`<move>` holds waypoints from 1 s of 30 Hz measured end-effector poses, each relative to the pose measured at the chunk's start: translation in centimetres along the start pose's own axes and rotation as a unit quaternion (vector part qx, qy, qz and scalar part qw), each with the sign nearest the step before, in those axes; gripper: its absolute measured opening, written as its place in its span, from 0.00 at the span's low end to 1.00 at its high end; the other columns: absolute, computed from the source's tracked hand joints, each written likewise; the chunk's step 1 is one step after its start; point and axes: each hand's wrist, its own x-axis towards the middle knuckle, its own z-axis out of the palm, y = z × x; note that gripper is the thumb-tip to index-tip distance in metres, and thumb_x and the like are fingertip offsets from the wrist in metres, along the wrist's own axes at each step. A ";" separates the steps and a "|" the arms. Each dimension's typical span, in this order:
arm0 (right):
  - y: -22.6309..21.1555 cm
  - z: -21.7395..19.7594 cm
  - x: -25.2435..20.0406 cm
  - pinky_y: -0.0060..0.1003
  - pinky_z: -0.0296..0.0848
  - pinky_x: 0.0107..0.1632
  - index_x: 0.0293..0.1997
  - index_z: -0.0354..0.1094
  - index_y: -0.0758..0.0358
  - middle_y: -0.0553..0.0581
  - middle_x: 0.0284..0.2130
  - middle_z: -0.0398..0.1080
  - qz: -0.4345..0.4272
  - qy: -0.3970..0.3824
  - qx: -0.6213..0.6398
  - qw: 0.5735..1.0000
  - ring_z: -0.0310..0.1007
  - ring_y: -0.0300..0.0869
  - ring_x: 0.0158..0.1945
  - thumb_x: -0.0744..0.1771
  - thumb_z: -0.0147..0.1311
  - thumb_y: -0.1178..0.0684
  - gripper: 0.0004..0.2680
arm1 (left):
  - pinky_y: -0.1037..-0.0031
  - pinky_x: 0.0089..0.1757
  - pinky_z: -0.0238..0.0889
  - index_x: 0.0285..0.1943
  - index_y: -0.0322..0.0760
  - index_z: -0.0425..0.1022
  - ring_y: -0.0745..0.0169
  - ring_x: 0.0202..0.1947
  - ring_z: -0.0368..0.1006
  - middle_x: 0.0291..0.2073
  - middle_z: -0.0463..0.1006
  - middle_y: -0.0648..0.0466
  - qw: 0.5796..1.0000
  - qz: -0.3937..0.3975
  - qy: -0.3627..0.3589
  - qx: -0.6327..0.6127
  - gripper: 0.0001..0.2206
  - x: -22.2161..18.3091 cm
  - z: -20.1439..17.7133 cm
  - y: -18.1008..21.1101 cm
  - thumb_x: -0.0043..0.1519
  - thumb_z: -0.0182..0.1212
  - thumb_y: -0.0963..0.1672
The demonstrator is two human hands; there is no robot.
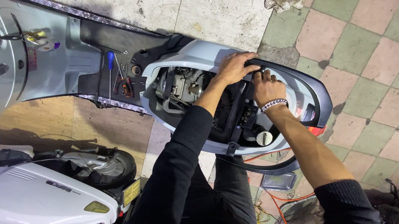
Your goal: The person aligns and secures the rear body panel of a scooter, then installs and tightens a black grab bar using a T-handle wrench. The panel is positioned over the engine area and fastened to the frame.
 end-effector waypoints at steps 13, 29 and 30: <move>0.3 -0.5 -0.1 0.53 0.77 0.37 0.53 0.65 0.60 0.61 0.37 0.74 0.045 -0.035 0.030 0.998 0.81 0.57 0.37 0.72 0.42 0.39 0.15 | 0.56 0.59 0.66 0.62 0.59 0.72 0.51 0.60 0.73 0.55 0.81 0.59 1.000 -0.003 0.016 0.021 0.18 0.3 0.2 0.0 0.64 0.60 0.54; 1.1 0.4 0.2 0.50 0.77 0.37 0.53 0.65 0.52 0.57 0.41 0.73 -0.026 -0.054 0.000 0.998 0.81 0.53 0.39 0.71 0.39 0.45 0.10 | 0.56 0.59 0.66 0.61 0.58 0.73 0.50 0.60 0.74 0.54 0.81 0.57 1.000 0.006 0.017 0.018 0.18 0.1 0.3 -0.4 0.63 0.61 0.55; 1.1 0.3 0.2 0.47 0.77 0.36 0.50 0.68 0.51 0.54 0.36 0.74 -0.027 -0.039 -0.017 0.999 0.81 0.50 0.37 0.71 0.40 0.45 0.10 | 0.56 0.59 0.66 0.61 0.57 0.73 0.50 0.60 0.74 0.54 0.81 0.57 1.000 0.008 0.019 0.013 0.18 0.1 0.4 -0.4 0.63 0.61 0.55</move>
